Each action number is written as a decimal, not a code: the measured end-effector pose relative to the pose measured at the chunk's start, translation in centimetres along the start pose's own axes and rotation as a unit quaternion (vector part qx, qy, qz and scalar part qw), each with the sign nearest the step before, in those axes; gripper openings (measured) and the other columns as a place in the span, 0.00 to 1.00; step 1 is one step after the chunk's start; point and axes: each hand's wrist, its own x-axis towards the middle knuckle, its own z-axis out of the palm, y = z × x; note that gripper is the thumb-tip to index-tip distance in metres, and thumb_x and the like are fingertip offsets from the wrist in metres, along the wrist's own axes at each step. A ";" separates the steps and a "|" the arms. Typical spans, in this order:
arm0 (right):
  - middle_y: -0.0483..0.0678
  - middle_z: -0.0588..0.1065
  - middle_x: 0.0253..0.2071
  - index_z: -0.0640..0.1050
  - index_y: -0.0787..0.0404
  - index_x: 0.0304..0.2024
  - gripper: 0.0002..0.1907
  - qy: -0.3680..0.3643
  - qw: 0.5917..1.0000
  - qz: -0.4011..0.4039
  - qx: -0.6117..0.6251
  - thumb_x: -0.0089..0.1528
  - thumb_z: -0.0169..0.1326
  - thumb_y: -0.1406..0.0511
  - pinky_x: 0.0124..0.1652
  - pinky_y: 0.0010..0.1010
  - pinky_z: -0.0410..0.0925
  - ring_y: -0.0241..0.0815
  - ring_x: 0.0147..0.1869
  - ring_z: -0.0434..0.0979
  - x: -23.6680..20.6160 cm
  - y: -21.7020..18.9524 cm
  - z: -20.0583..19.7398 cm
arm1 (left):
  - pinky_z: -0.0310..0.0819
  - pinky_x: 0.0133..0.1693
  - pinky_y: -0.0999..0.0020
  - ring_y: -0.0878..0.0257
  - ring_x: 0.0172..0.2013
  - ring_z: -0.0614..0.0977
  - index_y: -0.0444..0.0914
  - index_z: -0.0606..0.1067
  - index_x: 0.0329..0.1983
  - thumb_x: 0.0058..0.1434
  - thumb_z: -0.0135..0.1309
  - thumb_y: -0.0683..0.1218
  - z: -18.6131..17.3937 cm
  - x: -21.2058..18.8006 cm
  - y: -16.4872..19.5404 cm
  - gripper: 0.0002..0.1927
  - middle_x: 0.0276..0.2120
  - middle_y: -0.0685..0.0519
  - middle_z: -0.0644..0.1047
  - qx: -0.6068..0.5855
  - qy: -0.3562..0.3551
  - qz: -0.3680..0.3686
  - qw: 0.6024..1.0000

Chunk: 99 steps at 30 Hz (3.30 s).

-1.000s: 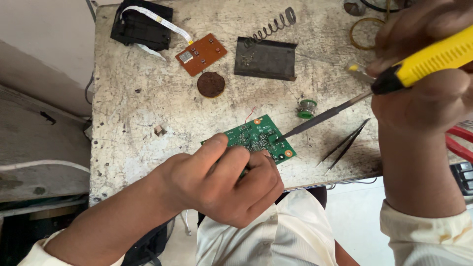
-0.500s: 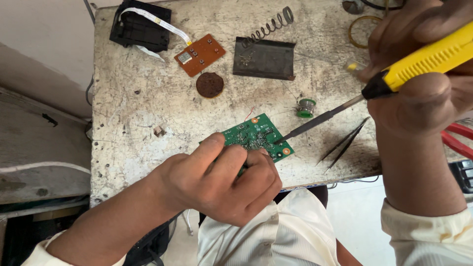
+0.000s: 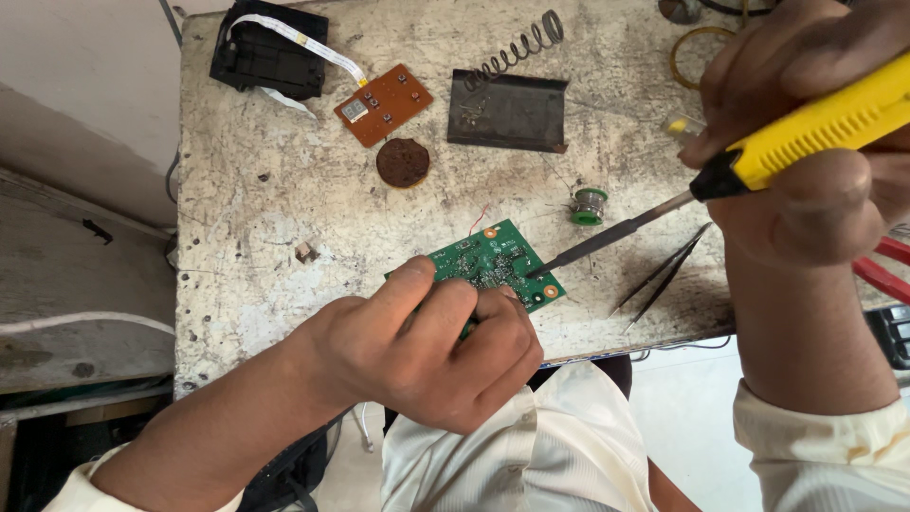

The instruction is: The person holds a green circuit board on a workbench, positions a small component on it, and uses pliers to help seat the part. They then pick up a soldering iron and solder the component's contacts on the board, working across several points.

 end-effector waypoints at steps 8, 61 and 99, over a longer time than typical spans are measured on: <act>0.51 0.72 0.25 0.71 0.53 0.55 0.17 -0.025 0.999 0.011 0.047 0.66 0.47 0.56 0.29 0.28 0.62 0.37 0.26 0.67 -0.3 -0.2 -0.6 | 0.66 0.30 0.73 0.69 0.25 0.64 0.41 0.68 0.22 0.59 0.52 0.33 0.0 0.1 -0.1 0.13 0.26 0.59 0.58 -0.015 0.004 -0.011 1.000; 0.47 0.76 0.28 0.75 0.43 0.54 0.15 -0.068 0.996 -0.014 0.050 0.66 0.44 0.60 0.32 0.27 0.60 0.35 0.32 0.69 -1.0 0.0 -2.1 | 0.67 0.30 0.74 0.71 0.24 0.64 0.42 0.71 0.23 0.60 0.54 0.40 0.4 0.0 0.2 0.09 0.24 0.61 0.61 0.050 0.041 0.022 0.998; 0.47 0.70 0.27 0.68 0.52 0.49 0.15 -0.067 0.994 -0.084 0.016 0.67 0.44 0.52 0.32 0.30 0.59 0.37 0.32 0.64 -0.9 1.7 -2.7 | 0.69 0.42 0.67 0.69 0.25 0.65 0.43 0.67 0.22 0.63 0.53 0.40 1.0 -0.9 1.1 0.13 0.24 0.61 0.61 0.109 0.065 0.055 0.990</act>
